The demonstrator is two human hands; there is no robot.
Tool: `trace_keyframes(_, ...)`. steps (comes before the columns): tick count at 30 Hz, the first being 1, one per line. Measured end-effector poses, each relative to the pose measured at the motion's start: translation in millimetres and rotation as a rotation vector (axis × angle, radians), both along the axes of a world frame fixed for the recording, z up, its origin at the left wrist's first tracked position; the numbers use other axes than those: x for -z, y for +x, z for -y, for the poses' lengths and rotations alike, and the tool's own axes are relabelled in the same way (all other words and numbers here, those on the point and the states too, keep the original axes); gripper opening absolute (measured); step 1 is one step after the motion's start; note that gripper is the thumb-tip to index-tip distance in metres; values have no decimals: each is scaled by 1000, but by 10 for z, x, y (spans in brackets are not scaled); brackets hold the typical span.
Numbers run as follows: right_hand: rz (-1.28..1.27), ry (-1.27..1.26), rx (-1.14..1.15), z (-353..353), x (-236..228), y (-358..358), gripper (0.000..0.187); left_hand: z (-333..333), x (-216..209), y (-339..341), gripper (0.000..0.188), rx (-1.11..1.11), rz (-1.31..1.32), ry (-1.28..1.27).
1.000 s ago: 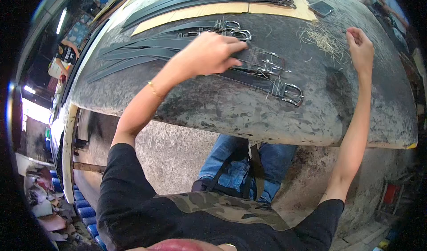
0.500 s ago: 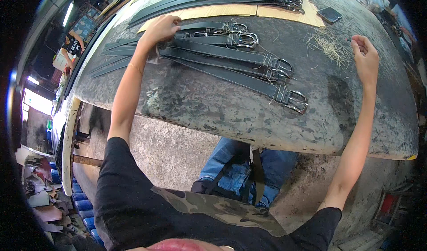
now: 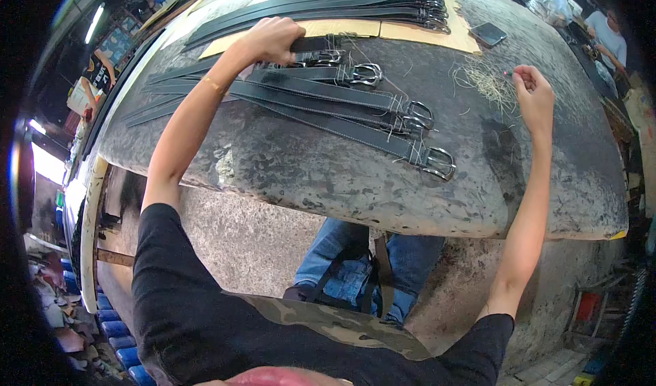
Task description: Assembling leather belts by attaching buckles and hardware pins.
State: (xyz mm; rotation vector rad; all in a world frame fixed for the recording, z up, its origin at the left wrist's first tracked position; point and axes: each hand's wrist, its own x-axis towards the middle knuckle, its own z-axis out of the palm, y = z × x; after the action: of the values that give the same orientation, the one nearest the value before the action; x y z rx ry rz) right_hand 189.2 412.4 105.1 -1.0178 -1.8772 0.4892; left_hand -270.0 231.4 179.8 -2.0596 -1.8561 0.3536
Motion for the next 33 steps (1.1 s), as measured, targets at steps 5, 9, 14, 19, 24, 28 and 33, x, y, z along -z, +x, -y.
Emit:
trace_keyframes(5,54,74,38,-54,16,101,17,750,-522,706,29,103,47,29)
trace_keyframes(9,30,195,-12,-141,32,45,20,1314,-497,1031,32,274,126,-83)
trace_keyframes(14,48,163,40,65,-83,-42,14,1307,130,1171,37,438,91,-71)
trace_keyframes(19,-23,85,67,201,-107,-160,11,1138,543,1356,20,523,108,-35)
trace_keyframes(24,28,98,110,247,-123,-179,11,965,715,1528,17,530,171,47)
trace_keyframes(28,45,109,82,235,-150,-143,11,1024,468,1462,32,510,495,-128)
trace_keyframes(33,-2,79,72,72,-114,72,12,1005,556,1706,34,574,334,-87)
